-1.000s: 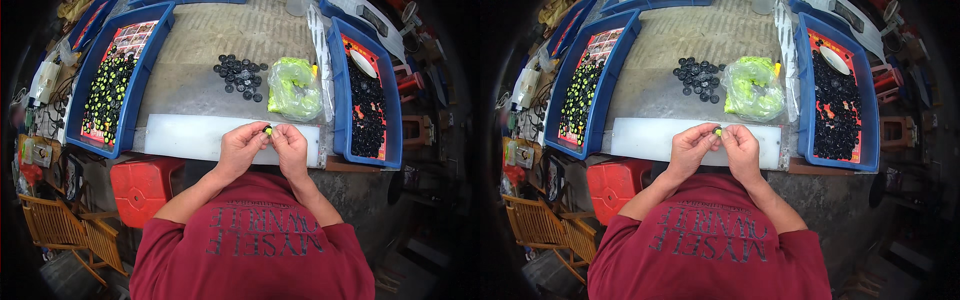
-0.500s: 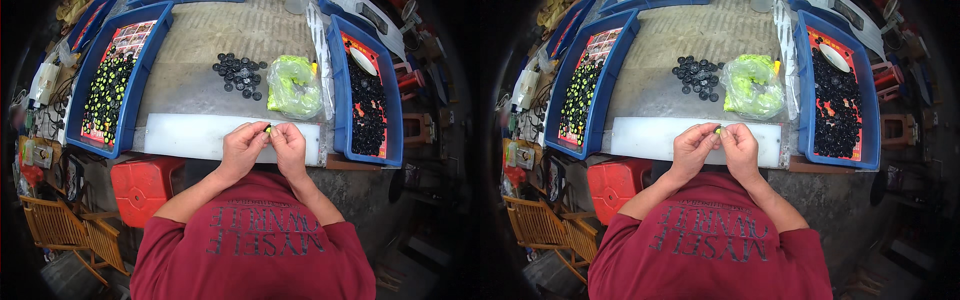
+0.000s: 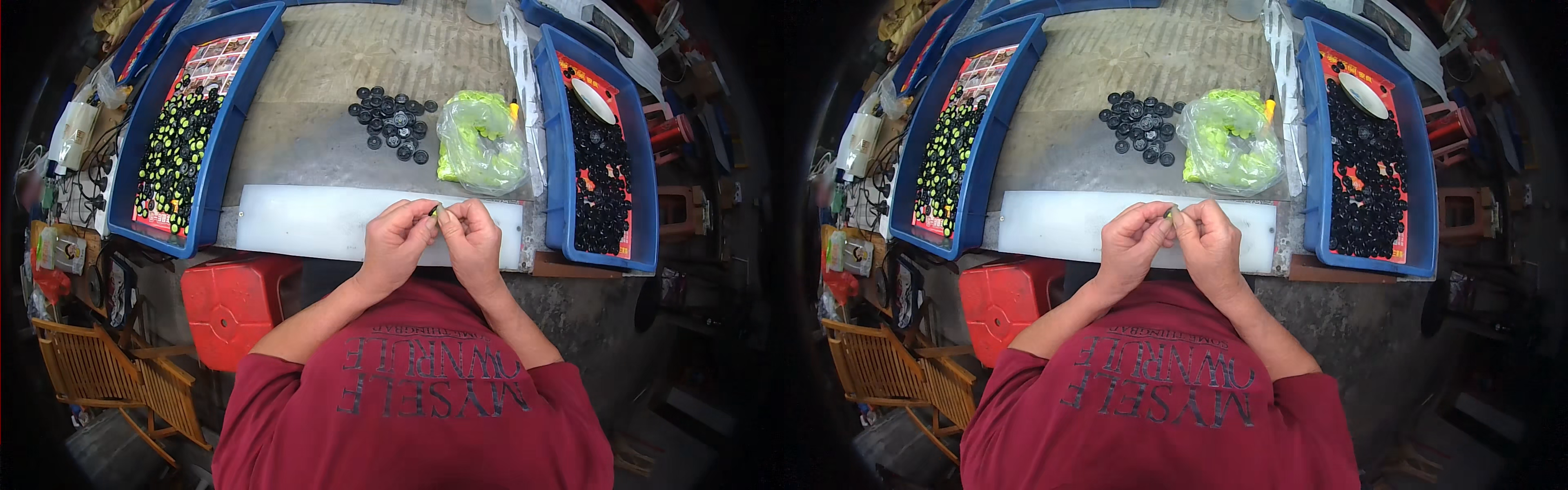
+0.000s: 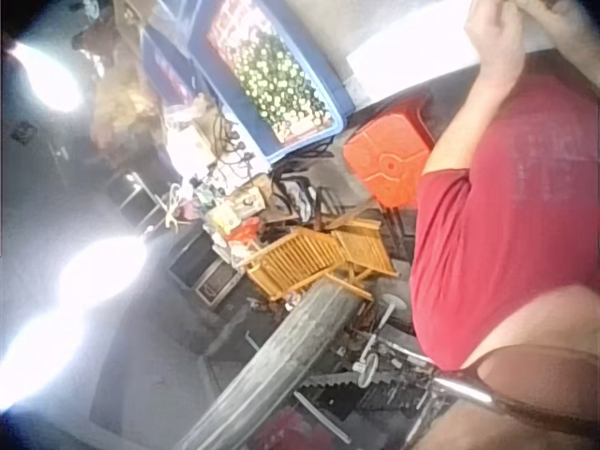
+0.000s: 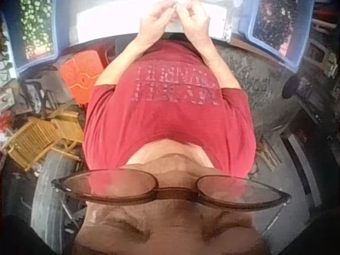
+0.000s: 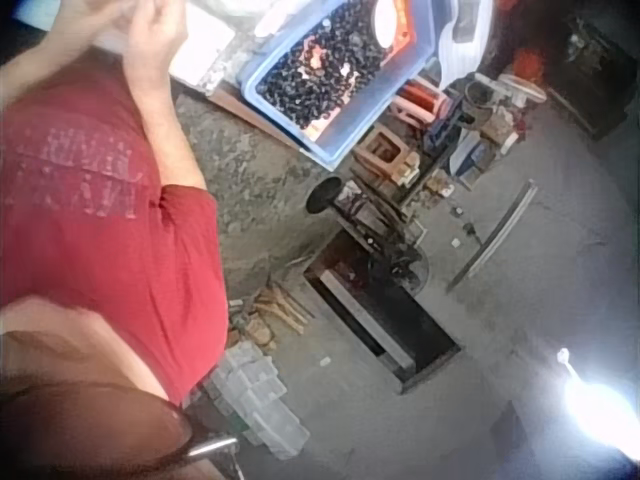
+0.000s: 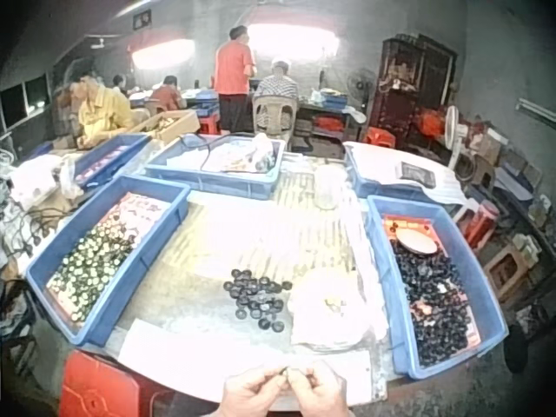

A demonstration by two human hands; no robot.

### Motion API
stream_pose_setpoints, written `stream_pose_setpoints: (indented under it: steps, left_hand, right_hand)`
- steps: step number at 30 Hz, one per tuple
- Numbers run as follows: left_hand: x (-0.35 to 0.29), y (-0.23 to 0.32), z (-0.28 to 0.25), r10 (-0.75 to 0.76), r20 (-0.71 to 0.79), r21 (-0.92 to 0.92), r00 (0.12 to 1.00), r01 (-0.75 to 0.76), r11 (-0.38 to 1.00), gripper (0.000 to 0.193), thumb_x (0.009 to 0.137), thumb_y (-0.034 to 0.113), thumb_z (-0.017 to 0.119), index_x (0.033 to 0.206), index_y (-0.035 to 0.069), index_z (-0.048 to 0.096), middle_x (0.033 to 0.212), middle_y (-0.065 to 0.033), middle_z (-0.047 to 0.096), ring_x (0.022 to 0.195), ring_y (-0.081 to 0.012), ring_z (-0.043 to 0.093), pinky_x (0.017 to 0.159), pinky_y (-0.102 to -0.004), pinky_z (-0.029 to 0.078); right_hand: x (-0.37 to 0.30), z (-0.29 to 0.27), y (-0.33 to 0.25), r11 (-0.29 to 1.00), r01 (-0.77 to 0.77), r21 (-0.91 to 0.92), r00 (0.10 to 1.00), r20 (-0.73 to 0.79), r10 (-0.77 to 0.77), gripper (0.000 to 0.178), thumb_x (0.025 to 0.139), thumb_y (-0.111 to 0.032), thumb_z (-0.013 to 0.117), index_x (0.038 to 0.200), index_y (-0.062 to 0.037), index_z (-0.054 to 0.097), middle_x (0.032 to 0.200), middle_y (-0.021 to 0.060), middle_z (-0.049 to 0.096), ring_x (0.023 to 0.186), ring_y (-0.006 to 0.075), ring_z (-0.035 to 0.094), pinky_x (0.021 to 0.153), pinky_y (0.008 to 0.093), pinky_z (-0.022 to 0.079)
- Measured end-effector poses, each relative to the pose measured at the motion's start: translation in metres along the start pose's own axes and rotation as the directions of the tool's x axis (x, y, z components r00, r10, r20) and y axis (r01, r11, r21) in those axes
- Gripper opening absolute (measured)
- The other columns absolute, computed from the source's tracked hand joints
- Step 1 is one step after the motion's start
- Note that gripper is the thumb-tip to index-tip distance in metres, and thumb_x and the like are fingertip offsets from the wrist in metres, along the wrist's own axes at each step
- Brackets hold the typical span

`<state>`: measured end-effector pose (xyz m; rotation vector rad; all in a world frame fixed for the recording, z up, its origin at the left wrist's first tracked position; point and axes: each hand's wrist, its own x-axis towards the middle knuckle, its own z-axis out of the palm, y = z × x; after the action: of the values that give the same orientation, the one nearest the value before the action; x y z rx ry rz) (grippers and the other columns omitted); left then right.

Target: Manually inserting small yellow inserts into black circular gaskets at a workbench.

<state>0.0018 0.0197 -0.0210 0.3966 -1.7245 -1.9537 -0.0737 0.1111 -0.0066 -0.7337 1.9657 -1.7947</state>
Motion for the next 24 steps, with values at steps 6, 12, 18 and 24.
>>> stream_pose_setpoints:
  steps: [6, 12, 18, 24]
  left_hand:
    - [0.004, 0.01, -0.002, -0.208, 0.057, -0.303, 0.976, 0.216, 0.928, 0.02, 0.079, 0.003, 0.051, 0.098, -0.004, 0.053, 0.073, -0.0052, 0.056, 0.065, -0.0091, 0.052, 0.058, -0.0205, 0.044]
    - [0.006, 0.012, -0.005, -0.24, 0.096, -0.355, 0.966, 0.259, 0.898, 0.021, 0.079, 0.003, 0.051, 0.099, -0.003, 0.053, 0.073, -0.0052, 0.056, 0.064, -0.0096, 0.052, 0.059, -0.0212, 0.044]
    - [0.005, 0.014, -0.007, -0.236, 0.122, -0.259, 0.964, 0.261, 0.93, 0.023, 0.078, 0.001, 0.052, 0.1, -0.003, 0.052, 0.074, -0.0047, 0.056, 0.065, -0.0088, 0.052, 0.059, -0.02, 0.045]
    - [0.003, 0.019, -0.008, -0.18, 0.144, -0.124, 0.973, 0.198, 0.972, 0.022, 0.077, 0.0, 0.052, 0.099, -0.003, 0.053, 0.078, -0.0038, 0.054, 0.064, -0.0078, 0.052, 0.059, -0.0196, 0.045]
  right_hand:
    - [0.003, -0.012, 0.006, 0.952, -0.203, 0.23, 0.977, 0.115, 0.181, 0.011, 0.082, -0.011, 0.049, 0.077, -0.0007, 0.05, 0.064, -0.0015, 0.051, 0.054, 0.0024, 0.043, 0.046, 0.0172, 0.035]
    - [0.005, -0.017, -0.002, 0.974, -0.216, 0.062, 0.951, 0.238, 0.196, 0.012, 0.083, -0.011, 0.048, 0.079, 0.0006, 0.05, 0.063, -0.001, 0.051, 0.055, 0.0018, 0.042, 0.047, 0.0172, 0.035]
    - [0.004, -0.015, -0.008, 0.991, -0.127, 0.05, 0.963, 0.245, 0.111, 0.01, 0.082, -0.008, 0.048, 0.08, 0.002, 0.05, 0.068, 0.0035, 0.056, 0.064, 0.006, 0.051, 0.055, 0.0201, 0.041]
    - [0.001, -0.015, -0.002, 0.998, 0.047, -0.049, 0.97, 0.241, -0.034, 0.008, 0.082, -0.006, 0.047, 0.08, 0.0016, 0.048, 0.067, 0.0053, 0.056, 0.062, 0.0074, 0.052, 0.054, 0.0205, 0.041]
